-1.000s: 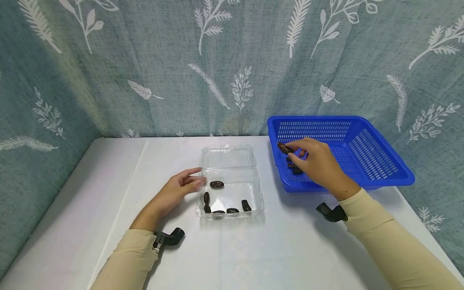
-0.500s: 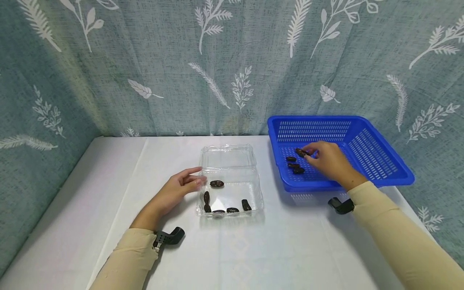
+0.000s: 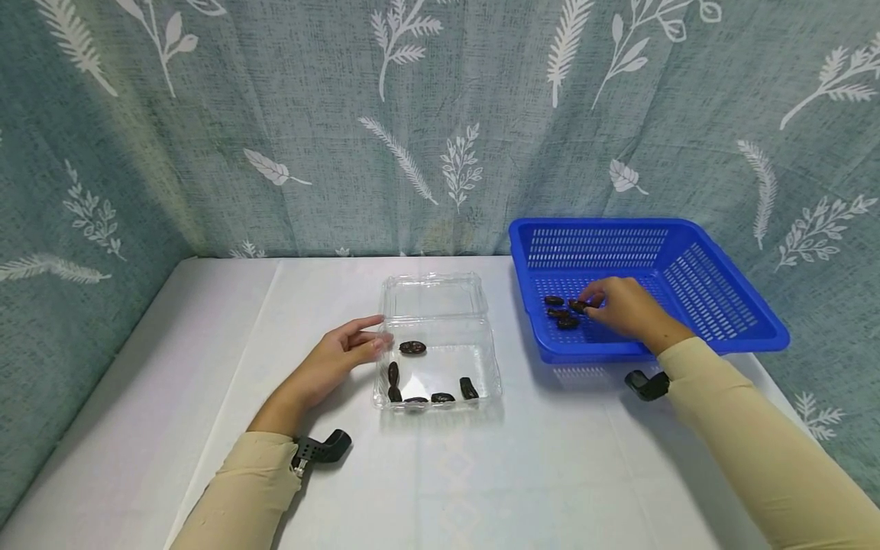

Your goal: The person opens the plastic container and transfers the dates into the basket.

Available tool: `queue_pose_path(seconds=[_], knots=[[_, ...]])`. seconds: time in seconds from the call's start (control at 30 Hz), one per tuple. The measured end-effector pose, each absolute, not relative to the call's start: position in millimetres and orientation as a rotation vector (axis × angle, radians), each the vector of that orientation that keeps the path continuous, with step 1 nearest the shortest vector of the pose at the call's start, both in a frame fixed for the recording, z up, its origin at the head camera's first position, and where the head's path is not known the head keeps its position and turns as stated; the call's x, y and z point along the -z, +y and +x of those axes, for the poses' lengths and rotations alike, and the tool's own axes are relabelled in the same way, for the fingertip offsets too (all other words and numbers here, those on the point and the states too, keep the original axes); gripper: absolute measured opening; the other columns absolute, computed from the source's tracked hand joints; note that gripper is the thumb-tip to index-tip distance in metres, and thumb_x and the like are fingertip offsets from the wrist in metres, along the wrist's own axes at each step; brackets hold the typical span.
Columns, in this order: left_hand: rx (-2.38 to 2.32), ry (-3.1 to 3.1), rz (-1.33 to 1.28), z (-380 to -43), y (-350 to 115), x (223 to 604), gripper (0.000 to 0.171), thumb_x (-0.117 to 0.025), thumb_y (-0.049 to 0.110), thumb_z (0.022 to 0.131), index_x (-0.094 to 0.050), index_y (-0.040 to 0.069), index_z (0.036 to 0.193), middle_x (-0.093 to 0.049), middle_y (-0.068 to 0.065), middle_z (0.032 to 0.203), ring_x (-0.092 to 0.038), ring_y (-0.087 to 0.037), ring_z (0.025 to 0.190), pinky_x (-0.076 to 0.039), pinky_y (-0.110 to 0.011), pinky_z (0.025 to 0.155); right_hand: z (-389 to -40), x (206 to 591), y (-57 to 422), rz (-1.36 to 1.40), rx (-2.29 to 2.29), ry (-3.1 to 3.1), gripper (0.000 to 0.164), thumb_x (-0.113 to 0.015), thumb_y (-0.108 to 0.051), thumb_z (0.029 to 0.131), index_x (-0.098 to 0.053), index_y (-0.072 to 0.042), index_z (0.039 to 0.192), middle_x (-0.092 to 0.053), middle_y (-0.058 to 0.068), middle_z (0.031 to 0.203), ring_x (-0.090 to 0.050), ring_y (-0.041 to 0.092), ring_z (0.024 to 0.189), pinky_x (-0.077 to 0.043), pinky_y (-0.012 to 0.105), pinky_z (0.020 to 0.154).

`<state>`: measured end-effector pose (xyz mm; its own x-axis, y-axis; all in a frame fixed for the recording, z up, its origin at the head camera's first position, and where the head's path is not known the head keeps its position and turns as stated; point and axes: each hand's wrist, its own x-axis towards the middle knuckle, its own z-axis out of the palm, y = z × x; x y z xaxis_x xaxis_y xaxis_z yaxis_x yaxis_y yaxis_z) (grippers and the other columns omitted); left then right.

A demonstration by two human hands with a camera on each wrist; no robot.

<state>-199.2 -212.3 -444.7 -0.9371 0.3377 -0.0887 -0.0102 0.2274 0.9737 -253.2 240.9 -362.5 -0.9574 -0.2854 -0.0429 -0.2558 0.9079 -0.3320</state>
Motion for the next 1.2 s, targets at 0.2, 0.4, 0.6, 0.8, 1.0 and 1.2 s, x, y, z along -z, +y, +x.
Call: queue_pose_path(seconds=[0.2,0.4,0.6,0.8,1.0,1.2], knots=[[-1.775,2.216,0.313,-200,-212,445,0.059,-0.063,0.021,0.100,-0.040,0.009,0.152,-0.060,-0.019,0.139,-0.061,-0.025,0.127,-0.046,-0.013,0.096,-255,364,241,-0.451,0.470,2.963,0.021,-0.069,-0.006,0.090,-0.074,0.002,0.109,-0.073,0.025,0.103,-0.068,0.042,0.100,-0.054,0.056,0.085],[-1.774,2.217,0.309,-200,-213,446,0.057,-0.063,0.020,0.100,-0.041,0.010,0.151,-0.060,-0.018,0.139,-0.062,-0.023,0.126,-0.046,-0.013,0.096,-256,365,241,-0.443,0.454,2.946,0.021,-0.068,-0.007,0.090,-0.074,0.001,0.110,-0.073,0.025,0.104,-0.067,0.043,0.103,-0.049,0.059,0.090],[-1.774,2.220,0.312,-200,-212,445,0.059,-0.064,0.022,0.099,-0.041,0.009,0.151,-0.061,-0.019,0.139,-0.063,-0.017,0.123,-0.046,-0.013,0.096,-254,364,241,-0.485,0.464,2.965,0.022,-0.067,-0.007,0.090,-0.073,0.003,0.109,-0.074,0.024,0.101,-0.068,0.043,0.101,-0.047,0.060,0.093],[-1.764,2.224,0.301,-199,-211,443,0.058,-0.064,0.022,0.099,-0.042,0.011,0.151,-0.061,-0.017,0.139,-0.063,-0.018,0.124,-0.046,-0.013,0.096,-248,357,239,-0.510,0.562,3.072,0.023,-0.062,-0.006,0.092,-0.074,0.003,0.109,-0.074,0.023,0.104,-0.070,0.036,0.092,-0.056,0.048,0.075],[-1.764,2.227,0.307,-200,-212,444,0.058,-0.064,0.024,0.099,-0.042,0.011,0.151,-0.061,-0.017,0.139,-0.062,-0.020,0.126,-0.045,-0.014,0.097,-234,345,218,-0.628,0.646,3.192,0.021,-0.063,-0.008,0.094,-0.074,0.001,0.109,-0.073,0.020,0.108,-0.067,0.035,0.097,-0.055,0.051,0.081],[-1.758,2.232,0.304,-200,-212,444,0.059,-0.065,0.026,0.099,-0.042,0.011,0.151,-0.061,-0.017,0.139,-0.062,-0.019,0.125,-0.045,-0.013,0.097,-215,341,177,-0.940,0.743,3.275,0.015,-0.071,-0.006,0.090,-0.076,-0.002,0.104,-0.072,0.015,0.102,-0.060,0.033,0.100,-0.053,0.049,0.085]])
